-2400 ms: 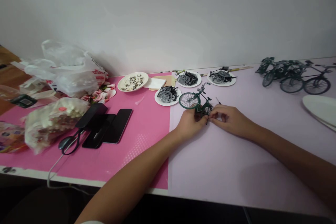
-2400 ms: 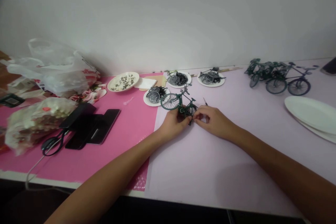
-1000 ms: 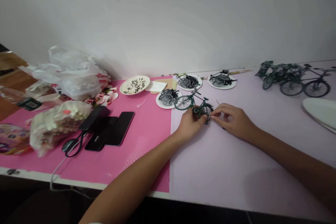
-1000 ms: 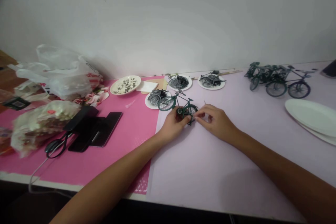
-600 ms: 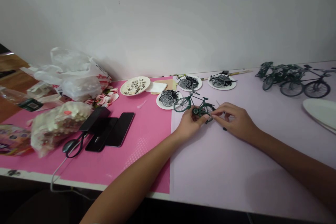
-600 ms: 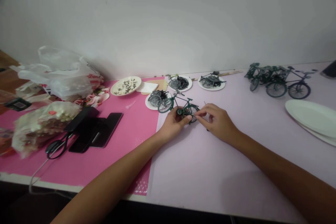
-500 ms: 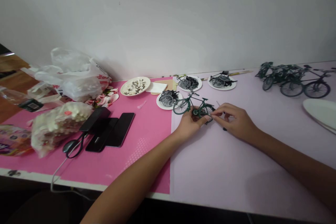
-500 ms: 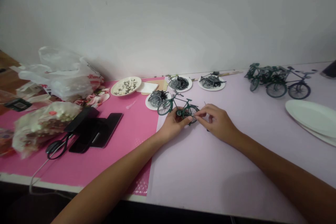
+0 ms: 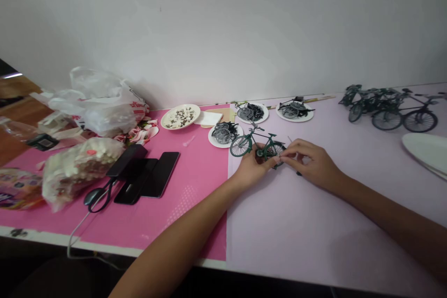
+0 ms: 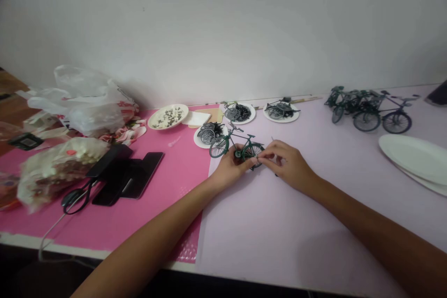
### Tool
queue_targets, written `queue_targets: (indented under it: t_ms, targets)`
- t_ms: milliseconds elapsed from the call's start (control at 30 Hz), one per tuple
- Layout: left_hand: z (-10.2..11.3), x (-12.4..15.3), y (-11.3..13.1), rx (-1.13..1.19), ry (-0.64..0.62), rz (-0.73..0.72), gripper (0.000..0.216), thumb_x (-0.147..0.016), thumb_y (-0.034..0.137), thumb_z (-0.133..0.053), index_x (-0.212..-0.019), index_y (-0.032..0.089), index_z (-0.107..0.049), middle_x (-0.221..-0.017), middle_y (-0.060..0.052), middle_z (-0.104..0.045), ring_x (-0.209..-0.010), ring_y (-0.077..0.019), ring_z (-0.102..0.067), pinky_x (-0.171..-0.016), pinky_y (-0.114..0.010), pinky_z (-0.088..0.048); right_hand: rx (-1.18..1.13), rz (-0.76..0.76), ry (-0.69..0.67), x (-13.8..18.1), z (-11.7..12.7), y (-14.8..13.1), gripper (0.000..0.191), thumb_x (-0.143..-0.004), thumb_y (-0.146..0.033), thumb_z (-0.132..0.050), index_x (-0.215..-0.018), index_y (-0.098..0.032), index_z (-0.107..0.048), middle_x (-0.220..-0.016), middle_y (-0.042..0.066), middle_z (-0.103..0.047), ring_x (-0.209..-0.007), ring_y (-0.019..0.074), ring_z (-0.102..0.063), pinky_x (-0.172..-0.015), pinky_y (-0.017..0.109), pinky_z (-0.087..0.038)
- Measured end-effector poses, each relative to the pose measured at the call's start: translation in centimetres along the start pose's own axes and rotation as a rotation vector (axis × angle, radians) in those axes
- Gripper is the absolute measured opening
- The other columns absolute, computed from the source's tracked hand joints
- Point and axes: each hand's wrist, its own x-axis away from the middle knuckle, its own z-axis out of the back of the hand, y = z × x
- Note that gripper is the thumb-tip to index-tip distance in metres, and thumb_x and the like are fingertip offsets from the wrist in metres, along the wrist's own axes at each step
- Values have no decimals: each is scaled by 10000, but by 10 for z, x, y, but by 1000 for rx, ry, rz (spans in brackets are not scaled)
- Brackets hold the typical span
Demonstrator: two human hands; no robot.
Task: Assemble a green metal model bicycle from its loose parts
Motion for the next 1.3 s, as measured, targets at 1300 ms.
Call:
queue_targets:
  t_ms: [1300]
  targets:
    - [8,-5,9,170,-114,2,515,-642,257,-917,-945,187,-506,-844,14,-640,-744,-120,-594,-758,-290,-452,-7,-38,5,2,-1,-9,150,-945,-415,-693,-927,-286,-767,-980,54,-618,-710,158,-588,-536,296,-508]
